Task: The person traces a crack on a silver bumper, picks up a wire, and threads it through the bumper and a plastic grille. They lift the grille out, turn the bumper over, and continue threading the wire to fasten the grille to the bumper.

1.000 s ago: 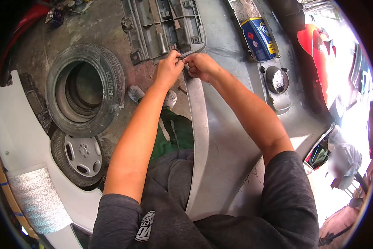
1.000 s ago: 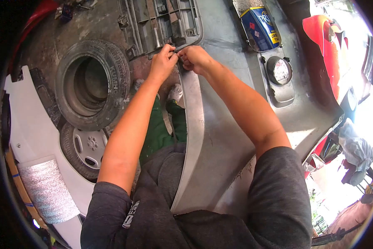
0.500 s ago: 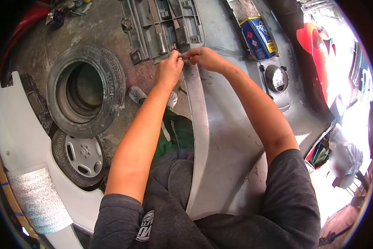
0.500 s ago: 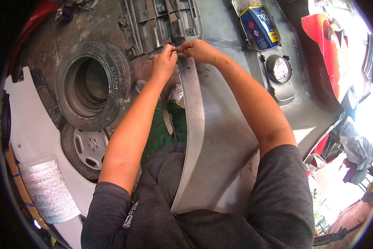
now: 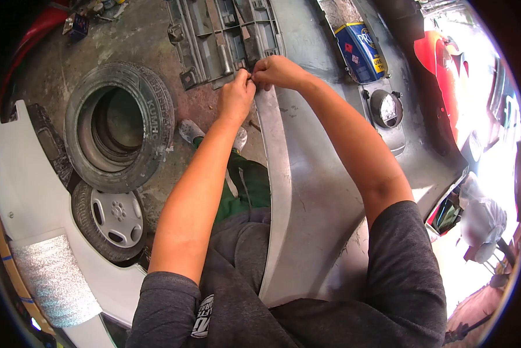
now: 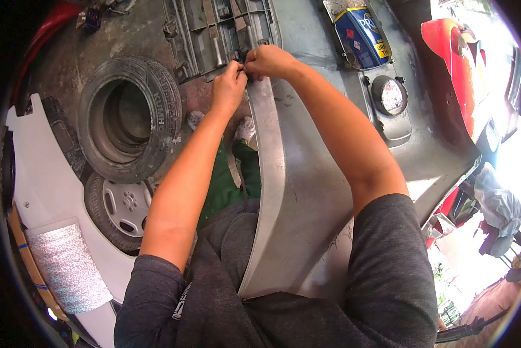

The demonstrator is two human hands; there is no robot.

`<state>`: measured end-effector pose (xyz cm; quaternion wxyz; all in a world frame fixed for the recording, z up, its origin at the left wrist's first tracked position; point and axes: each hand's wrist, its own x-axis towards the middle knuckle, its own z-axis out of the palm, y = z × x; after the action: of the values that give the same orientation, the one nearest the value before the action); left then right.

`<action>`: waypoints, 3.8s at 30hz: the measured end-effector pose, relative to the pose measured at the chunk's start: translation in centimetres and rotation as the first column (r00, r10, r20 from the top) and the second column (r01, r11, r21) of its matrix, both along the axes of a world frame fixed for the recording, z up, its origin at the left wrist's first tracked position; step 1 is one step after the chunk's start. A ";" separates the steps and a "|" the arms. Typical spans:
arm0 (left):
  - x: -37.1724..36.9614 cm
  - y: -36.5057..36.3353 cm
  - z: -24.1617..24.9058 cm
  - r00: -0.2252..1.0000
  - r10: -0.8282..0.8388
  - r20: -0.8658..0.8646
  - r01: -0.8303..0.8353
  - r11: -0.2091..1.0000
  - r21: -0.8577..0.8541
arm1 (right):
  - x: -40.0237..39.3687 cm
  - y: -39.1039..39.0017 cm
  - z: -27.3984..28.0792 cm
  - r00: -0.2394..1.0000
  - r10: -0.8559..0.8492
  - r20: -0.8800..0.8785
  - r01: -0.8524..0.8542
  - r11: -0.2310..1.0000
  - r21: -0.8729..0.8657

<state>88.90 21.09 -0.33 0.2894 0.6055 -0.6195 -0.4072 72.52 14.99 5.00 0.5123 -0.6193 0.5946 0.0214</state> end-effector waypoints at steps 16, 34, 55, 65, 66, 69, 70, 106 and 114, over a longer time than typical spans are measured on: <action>0.3 -0.5 -0.8 0.993 -0.006 -0.116 0.008 1.000 0.011 | -1.2 4.2 -0.5 0.769 0.305 -0.562 -0.633 0.246 -0.734; 0.5 -0.9 0.1 0.998 -0.032 -0.062 0.037 0.996 0.080 | -0.9 3.4 -1.1 0.702 0.337 -0.627 -0.705 0.206 -0.679; 1.1 0.3 0.2 0.979 -0.061 -0.196 0.076 0.995 0.070 | 3.6 4.1 -1.5 0.917 -0.382 -0.117 0.339 0.899 -0.276; 1.2 0.3 -0.1 0.969 -0.054 -0.240 0.077 0.993 0.087 | 2.7 4.0 -1.0 0.573 -0.807 0.142 0.766 0.589 0.258; 1.3 0.3 -0.1 0.971 -0.046 -0.234 0.072 0.992 0.107 | 2.1 4.1 -0.7 0.704 -0.696 0.143 0.696 0.716 0.057; 1.1 0.3 -0.2 0.968 -0.042 -0.246 0.075 0.989 0.126 | -0.2 4.9 0.2 0.947 -0.316 -0.060 0.246 0.830 -0.500; 1.2 0.2 -0.4 0.963 -0.047 -0.266 0.078 0.991 0.109 | -0.9 5.2 0.5 0.963 -0.201 -0.182 0.044 0.777 -0.628; 1.9 0.0 0.6 0.966 -0.128 -0.224 0.153 0.983 0.098 | 2.2 5.1 -2.7 0.603 -0.728 0.327 0.676 0.683 0.275; 1.8 0.2 0.6 0.955 -0.143 -0.259 0.164 0.985 0.059 | -3.4 3.1 1.0 0.972 -0.186 -0.147 0.181 0.982 -0.046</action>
<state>90.71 21.32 0.25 0.3095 0.5095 -0.6056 -0.5271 69.14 18.10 6.01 0.4555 -0.5667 0.6865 0.0110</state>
